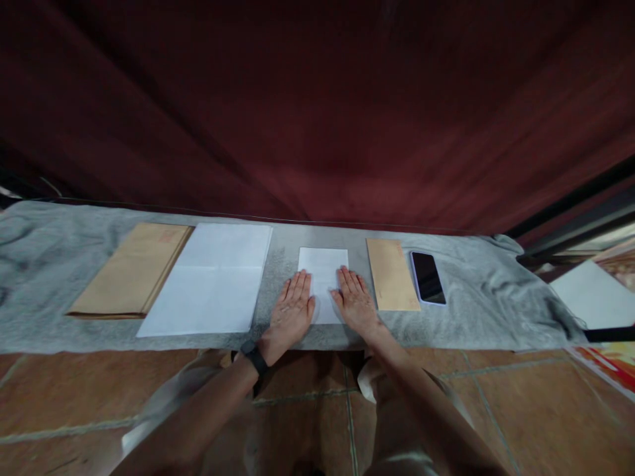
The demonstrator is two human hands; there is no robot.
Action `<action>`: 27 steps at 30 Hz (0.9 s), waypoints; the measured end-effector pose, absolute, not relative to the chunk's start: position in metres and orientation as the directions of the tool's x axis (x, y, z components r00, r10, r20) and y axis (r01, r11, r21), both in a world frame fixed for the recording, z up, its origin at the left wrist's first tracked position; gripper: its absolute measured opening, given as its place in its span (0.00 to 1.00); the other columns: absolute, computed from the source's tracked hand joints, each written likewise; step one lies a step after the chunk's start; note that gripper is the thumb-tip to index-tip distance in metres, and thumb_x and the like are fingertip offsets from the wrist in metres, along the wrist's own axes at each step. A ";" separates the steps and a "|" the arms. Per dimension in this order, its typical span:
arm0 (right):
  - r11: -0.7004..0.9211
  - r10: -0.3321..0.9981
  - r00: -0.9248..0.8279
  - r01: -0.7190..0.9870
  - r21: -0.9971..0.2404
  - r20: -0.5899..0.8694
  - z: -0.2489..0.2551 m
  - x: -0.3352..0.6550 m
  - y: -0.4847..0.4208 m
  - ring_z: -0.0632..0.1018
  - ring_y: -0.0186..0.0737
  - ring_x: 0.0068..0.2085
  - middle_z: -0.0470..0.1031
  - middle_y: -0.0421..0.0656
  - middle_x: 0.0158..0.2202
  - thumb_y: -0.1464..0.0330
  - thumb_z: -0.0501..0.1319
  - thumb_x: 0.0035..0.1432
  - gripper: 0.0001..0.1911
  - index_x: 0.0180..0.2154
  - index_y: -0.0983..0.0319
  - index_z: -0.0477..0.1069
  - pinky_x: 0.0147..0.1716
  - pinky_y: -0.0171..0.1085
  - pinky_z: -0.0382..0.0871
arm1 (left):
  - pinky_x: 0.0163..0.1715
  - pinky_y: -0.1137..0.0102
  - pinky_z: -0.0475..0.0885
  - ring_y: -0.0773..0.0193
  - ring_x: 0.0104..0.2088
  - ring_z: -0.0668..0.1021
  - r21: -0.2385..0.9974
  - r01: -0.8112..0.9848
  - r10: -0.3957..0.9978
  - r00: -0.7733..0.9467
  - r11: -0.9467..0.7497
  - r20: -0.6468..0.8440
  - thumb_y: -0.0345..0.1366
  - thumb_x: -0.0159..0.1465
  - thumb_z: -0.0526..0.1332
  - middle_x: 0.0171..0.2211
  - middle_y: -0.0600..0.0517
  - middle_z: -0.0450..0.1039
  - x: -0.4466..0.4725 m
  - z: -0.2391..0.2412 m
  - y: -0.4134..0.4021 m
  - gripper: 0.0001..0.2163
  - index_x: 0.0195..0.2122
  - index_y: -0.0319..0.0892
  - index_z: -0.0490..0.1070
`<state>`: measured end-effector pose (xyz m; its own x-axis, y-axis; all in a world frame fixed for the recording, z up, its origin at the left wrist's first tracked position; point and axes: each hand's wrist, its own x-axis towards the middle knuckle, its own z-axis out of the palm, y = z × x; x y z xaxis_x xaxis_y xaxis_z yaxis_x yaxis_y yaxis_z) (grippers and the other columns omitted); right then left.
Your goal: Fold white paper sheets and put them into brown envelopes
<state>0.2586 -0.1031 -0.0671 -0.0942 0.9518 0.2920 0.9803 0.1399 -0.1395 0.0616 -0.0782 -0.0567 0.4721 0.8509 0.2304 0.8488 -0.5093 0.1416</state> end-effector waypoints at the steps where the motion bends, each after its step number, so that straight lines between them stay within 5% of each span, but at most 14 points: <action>1: 0.139 0.953 -0.095 0.981 -0.137 0.288 -0.067 0.260 -0.103 0.61 0.49 0.70 0.56 0.52 0.71 0.59 0.47 0.74 0.31 0.70 0.68 0.53 0.68 0.50 0.54 | 0.71 0.56 0.52 0.54 0.72 0.55 0.139 0.853 0.855 0.468 -0.504 0.224 0.36 0.72 0.45 0.71 0.39 0.53 0.060 -0.057 -0.078 0.27 0.69 0.28 0.55; 17: 0.135 0.968 -0.084 0.969 -0.208 0.239 -0.053 0.245 -0.087 0.58 0.45 0.71 0.55 0.48 0.72 0.63 0.41 0.75 0.29 0.70 0.68 0.55 0.70 0.49 0.50 | 0.71 0.57 0.52 0.55 0.73 0.52 0.204 0.793 0.815 0.532 -0.575 0.229 0.34 0.72 0.44 0.72 0.41 0.52 0.094 -0.039 -0.058 0.27 0.70 0.30 0.54; 27: 0.072 0.967 -0.021 0.978 -0.194 0.253 -0.065 0.259 -0.073 0.60 0.51 0.70 0.56 0.53 0.71 0.60 0.46 0.74 0.30 0.69 0.70 0.55 0.68 0.51 0.52 | 0.71 0.57 0.48 0.54 0.72 0.55 0.174 0.899 0.912 0.375 -0.402 0.168 0.37 0.72 0.44 0.71 0.39 0.53 0.098 -0.050 -0.040 0.27 0.70 0.29 0.54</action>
